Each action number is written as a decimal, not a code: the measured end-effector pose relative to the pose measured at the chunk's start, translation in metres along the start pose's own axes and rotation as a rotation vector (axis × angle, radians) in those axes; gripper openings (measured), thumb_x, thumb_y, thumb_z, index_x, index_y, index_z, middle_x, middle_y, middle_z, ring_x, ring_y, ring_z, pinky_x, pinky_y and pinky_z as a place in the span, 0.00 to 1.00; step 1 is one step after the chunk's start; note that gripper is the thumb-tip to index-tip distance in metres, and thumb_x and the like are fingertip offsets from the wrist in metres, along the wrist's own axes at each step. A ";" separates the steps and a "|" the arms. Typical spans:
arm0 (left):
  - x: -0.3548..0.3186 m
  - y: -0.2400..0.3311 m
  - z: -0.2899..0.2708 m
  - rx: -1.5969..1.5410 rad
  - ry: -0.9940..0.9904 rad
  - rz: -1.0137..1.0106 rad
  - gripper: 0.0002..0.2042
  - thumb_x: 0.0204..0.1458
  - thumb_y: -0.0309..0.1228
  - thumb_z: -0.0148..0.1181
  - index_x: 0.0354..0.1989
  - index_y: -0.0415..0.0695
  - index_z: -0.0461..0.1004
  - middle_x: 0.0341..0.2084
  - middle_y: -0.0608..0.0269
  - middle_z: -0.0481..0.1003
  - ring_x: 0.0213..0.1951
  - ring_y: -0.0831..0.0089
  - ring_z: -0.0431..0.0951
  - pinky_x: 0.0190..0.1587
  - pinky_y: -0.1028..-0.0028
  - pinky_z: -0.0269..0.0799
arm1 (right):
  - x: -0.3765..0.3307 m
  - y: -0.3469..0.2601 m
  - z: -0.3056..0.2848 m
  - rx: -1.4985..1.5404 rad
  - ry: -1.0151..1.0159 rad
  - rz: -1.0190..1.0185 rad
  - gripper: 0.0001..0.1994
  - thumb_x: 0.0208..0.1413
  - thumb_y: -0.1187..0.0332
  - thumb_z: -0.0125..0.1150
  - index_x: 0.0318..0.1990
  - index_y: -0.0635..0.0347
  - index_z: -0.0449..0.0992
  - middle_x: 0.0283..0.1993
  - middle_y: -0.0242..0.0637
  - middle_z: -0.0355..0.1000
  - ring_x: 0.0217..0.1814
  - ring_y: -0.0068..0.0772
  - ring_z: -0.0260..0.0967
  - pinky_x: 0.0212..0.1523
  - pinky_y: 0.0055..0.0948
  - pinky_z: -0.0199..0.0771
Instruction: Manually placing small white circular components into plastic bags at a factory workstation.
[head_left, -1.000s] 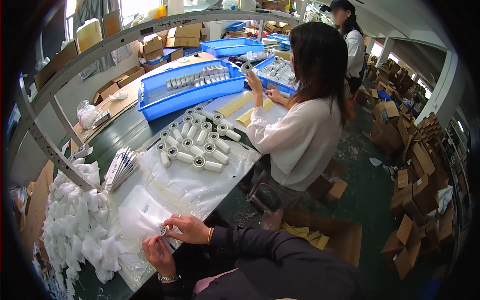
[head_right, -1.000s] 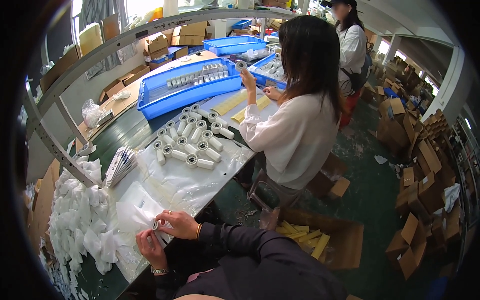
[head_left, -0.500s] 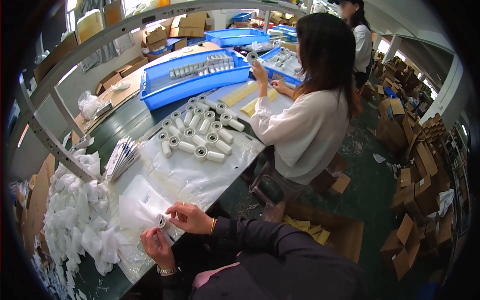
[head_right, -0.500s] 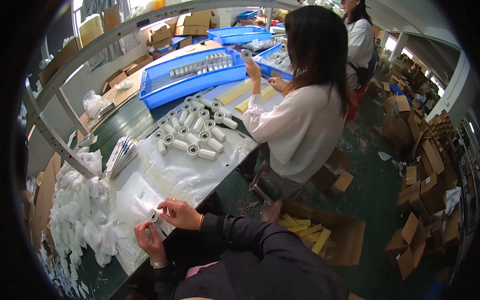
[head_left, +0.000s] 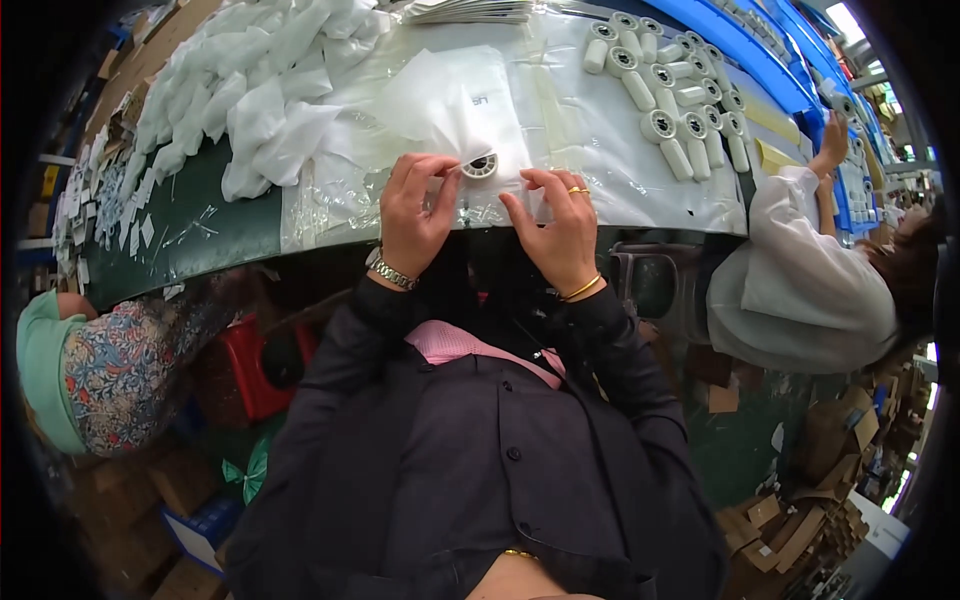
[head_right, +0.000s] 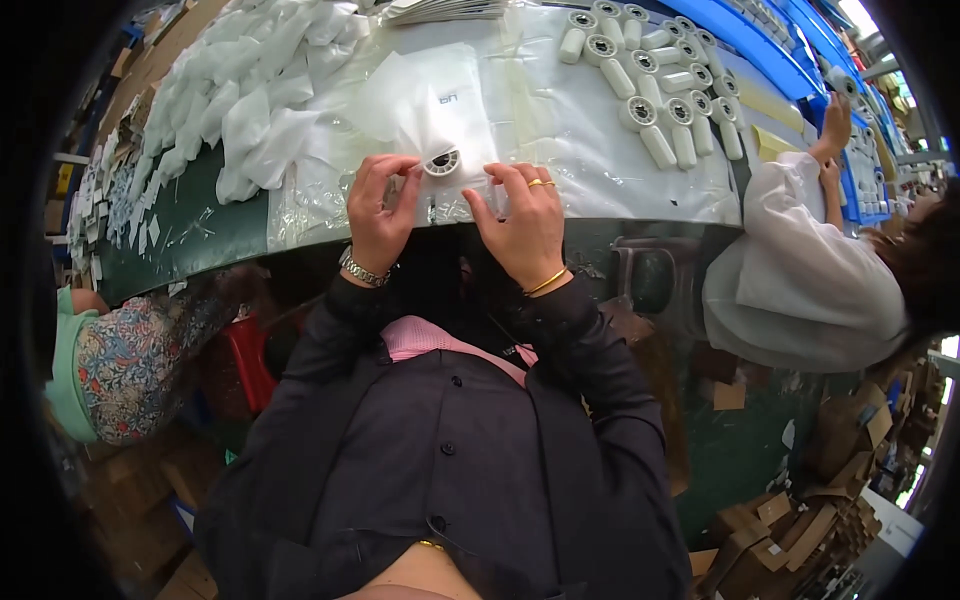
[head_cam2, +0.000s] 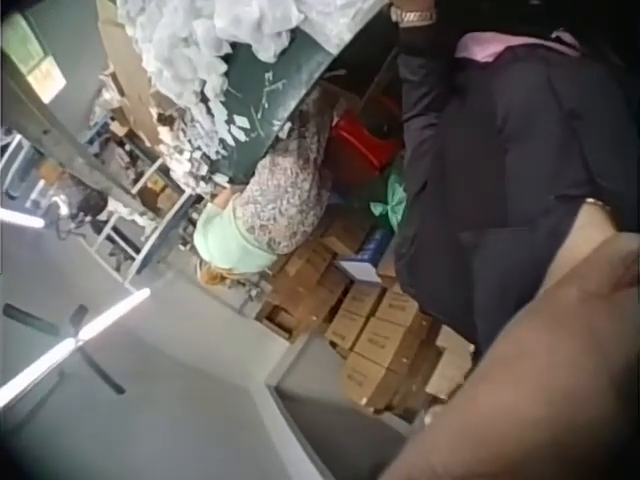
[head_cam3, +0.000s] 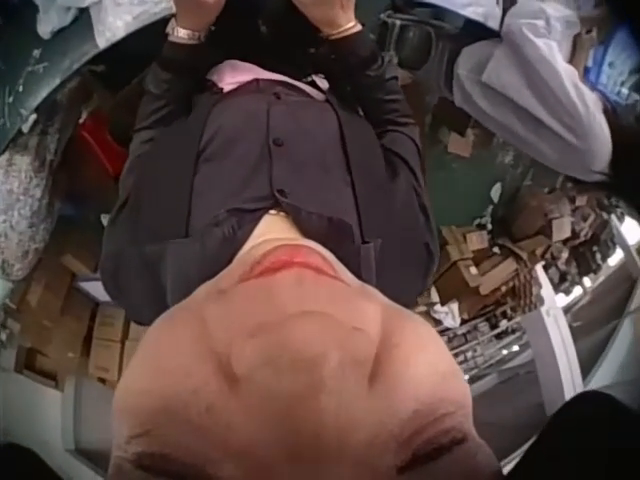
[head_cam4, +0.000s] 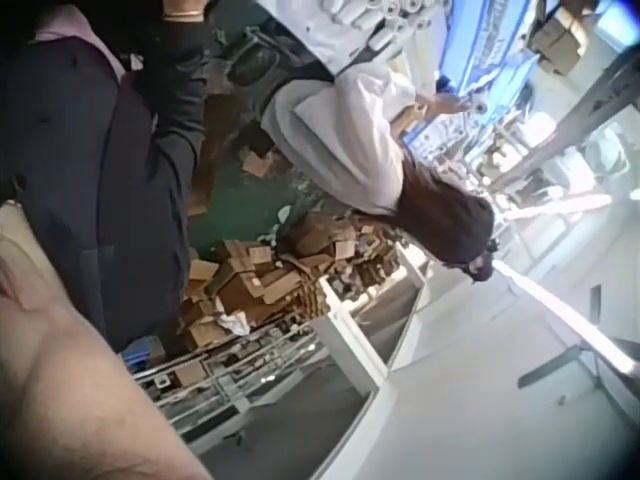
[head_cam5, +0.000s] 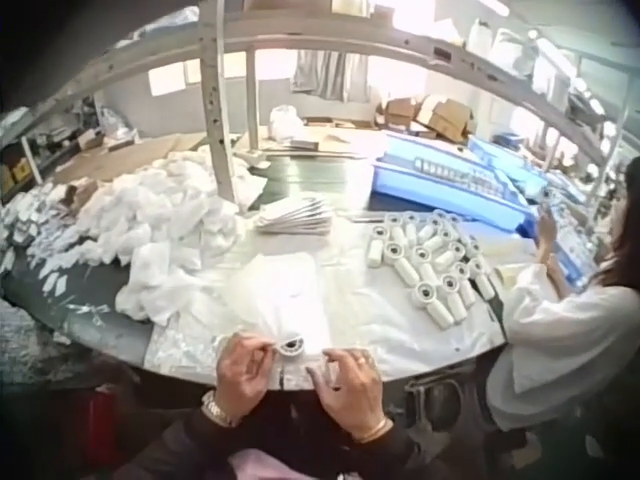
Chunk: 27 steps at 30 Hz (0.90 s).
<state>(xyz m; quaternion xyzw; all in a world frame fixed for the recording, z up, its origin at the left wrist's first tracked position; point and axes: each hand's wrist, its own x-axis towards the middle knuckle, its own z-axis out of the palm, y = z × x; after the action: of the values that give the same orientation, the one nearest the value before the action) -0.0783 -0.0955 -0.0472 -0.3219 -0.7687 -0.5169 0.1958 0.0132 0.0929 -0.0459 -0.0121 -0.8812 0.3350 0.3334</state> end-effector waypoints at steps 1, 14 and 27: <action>0.000 0.000 -0.002 0.008 0.001 -0.007 0.10 0.57 0.22 0.71 0.47 0.41 0.80 0.41 0.54 0.79 0.44 0.52 0.80 0.47 0.60 0.76 | 0.002 0.001 0.003 -0.039 0.021 -0.005 0.18 0.54 0.68 0.79 0.51 0.58 0.82 0.40 0.37 0.78 0.42 0.42 0.75 0.45 0.38 0.76; 0.005 0.008 -0.003 0.253 -0.177 -0.026 0.33 0.53 0.29 0.74 0.69 0.38 0.68 0.61 0.44 0.71 0.62 0.42 0.70 0.67 0.50 0.64 | 0.011 -0.014 0.020 0.055 -0.011 0.111 0.05 0.52 0.72 0.66 0.31 0.62 0.76 0.41 0.49 0.75 0.48 0.55 0.71 0.54 0.46 0.72; 0.024 -0.025 0.014 0.464 -0.153 -0.118 0.33 0.50 0.21 0.64 0.69 0.41 0.68 0.40 0.48 0.77 0.43 0.46 0.79 0.47 0.52 0.72 | -0.015 -0.006 -0.006 0.180 -0.062 0.117 0.07 0.54 0.69 0.68 0.30 0.60 0.76 0.43 0.42 0.72 0.52 0.50 0.69 0.59 0.42 0.70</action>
<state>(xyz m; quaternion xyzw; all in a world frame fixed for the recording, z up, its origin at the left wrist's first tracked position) -0.1126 -0.0817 -0.0537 -0.2613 -0.8968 -0.3114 0.1749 0.0294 0.0876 -0.0474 -0.0231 -0.8552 0.4319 0.2858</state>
